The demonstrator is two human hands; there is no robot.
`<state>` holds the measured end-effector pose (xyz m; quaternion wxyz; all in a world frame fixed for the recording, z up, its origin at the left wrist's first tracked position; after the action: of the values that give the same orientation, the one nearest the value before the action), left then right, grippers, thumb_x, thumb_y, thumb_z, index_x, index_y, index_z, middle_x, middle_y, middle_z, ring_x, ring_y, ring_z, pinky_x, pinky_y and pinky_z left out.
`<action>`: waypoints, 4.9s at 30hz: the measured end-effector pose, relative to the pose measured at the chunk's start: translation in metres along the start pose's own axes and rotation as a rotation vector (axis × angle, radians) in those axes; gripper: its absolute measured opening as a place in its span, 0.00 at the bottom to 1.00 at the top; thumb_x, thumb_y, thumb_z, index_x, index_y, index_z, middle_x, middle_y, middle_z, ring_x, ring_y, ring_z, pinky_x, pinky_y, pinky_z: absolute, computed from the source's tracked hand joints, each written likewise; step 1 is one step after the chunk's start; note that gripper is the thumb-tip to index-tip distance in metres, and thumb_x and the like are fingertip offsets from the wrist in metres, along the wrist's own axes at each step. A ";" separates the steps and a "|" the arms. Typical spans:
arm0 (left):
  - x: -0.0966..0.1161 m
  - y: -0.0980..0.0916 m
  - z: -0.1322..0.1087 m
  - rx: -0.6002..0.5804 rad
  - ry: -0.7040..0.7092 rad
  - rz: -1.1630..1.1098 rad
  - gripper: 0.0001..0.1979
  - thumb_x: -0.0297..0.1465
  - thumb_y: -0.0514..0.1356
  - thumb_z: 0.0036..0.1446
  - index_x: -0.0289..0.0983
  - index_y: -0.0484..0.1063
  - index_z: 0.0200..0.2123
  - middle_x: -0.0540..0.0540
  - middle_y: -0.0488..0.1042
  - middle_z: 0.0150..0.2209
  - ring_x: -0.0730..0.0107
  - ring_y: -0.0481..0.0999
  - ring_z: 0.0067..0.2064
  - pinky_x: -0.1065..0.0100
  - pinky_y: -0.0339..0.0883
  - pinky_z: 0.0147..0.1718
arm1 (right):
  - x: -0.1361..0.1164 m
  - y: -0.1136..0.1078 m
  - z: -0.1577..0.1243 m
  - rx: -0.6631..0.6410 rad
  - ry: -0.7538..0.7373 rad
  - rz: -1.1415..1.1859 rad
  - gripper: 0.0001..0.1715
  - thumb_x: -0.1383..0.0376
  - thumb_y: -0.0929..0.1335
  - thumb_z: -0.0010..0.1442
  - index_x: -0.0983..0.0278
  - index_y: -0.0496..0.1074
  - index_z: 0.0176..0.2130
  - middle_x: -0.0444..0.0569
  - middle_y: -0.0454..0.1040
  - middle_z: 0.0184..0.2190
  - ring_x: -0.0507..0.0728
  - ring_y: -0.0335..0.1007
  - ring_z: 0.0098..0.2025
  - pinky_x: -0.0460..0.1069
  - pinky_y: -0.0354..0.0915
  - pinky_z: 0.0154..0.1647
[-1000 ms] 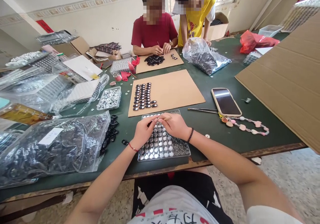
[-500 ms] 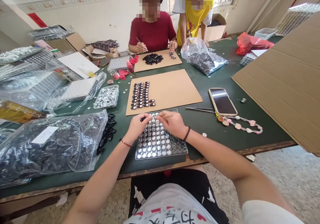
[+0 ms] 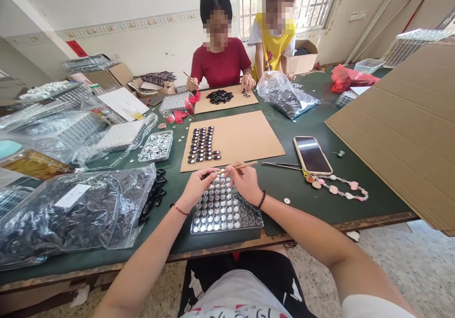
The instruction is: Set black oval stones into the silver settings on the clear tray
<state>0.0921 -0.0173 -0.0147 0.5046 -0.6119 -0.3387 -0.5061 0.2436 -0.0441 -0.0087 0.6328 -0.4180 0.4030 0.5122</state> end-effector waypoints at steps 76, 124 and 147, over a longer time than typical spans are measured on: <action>0.000 0.014 -0.006 -0.140 0.123 0.322 0.11 0.35 0.56 0.51 0.38 0.72 0.36 0.49 0.74 0.37 0.69 0.71 0.39 0.70 0.63 0.38 | -0.022 -0.001 -0.012 -0.188 -0.473 -0.448 0.08 0.66 0.62 0.58 0.64 0.69 0.31 0.45 0.72 0.23 0.50 0.65 0.25 0.45 0.59 0.27; 0.008 0.017 -0.014 -0.112 0.132 0.248 0.13 0.34 0.57 0.50 0.40 0.72 0.40 0.49 0.74 0.40 0.68 0.72 0.41 0.68 0.64 0.41 | -0.023 -0.001 -0.014 -0.166 -0.516 -0.507 0.08 0.66 0.61 0.58 0.63 0.67 0.30 0.45 0.72 0.23 0.51 0.65 0.25 0.46 0.58 0.27; 0.006 0.015 -0.014 0.010 0.092 0.111 0.11 0.32 0.52 0.54 0.36 0.72 0.37 0.47 0.74 0.35 0.70 0.72 0.36 0.69 0.64 0.38 | -0.014 0.008 -0.016 -0.296 -0.380 -0.375 0.09 0.62 0.62 0.57 0.64 0.67 0.30 0.47 0.71 0.25 0.51 0.65 0.26 0.47 0.59 0.30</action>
<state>0.1035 -0.0349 -0.0130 0.5501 -0.6033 -0.2832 -0.5033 0.2319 -0.0623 -0.0017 0.7127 -0.4695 0.1139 0.5086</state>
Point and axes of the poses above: each hand's wrist, its own z-axis towards the middle knuckle, its own y-axis out of the palm, x = y × z, the point moved 5 cm from there along z, towards the middle knuckle
